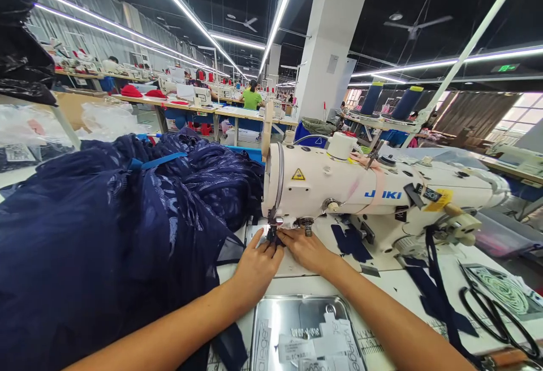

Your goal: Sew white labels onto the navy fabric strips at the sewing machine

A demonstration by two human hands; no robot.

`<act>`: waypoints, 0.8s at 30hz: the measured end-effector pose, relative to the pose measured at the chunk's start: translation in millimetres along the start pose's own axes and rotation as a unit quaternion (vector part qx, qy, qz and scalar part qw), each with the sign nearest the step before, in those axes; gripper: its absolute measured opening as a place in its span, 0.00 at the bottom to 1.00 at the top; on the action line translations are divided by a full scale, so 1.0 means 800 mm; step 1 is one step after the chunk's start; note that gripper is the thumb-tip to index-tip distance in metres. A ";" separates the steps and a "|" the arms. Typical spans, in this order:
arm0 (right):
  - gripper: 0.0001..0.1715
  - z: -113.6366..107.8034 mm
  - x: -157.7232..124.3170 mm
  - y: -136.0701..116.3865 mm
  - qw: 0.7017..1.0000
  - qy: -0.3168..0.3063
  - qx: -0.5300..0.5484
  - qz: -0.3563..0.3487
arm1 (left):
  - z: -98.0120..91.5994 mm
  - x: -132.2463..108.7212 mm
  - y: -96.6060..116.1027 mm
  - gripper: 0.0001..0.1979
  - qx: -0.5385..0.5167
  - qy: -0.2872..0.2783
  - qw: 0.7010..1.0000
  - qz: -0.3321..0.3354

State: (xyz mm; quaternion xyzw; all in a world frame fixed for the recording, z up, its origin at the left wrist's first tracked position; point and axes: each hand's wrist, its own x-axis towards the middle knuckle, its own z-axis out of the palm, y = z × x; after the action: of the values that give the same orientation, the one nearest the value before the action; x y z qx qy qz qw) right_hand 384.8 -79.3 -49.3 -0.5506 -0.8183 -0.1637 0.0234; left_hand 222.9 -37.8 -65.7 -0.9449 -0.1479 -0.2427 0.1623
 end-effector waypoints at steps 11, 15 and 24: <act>0.17 -0.003 -0.010 -0.017 0.994 0.044 0.103 0.012 | -0.020 -0.007 -0.071 0.20 -0.138 -0.053 0.982 -0.120; 0.16 0.000 -0.011 -0.022 0.989 0.071 0.127 0.010 | -0.018 0.001 -0.064 0.13 -0.139 -0.058 0.982 -0.111; 0.15 0.023 -0.012 -0.003 0.958 0.125 0.257 0.014 | -0.011 -0.006 -0.046 0.11 -0.120 -0.099 0.988 -0.009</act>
State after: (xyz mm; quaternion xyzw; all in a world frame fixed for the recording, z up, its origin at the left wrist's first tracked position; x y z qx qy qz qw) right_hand 389.0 -83.0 -69.5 -0.5130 -0.8153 -0.0151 0.2681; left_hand 202.5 -9.0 -52.1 -0.9756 -0.1417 -0.1653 0.0302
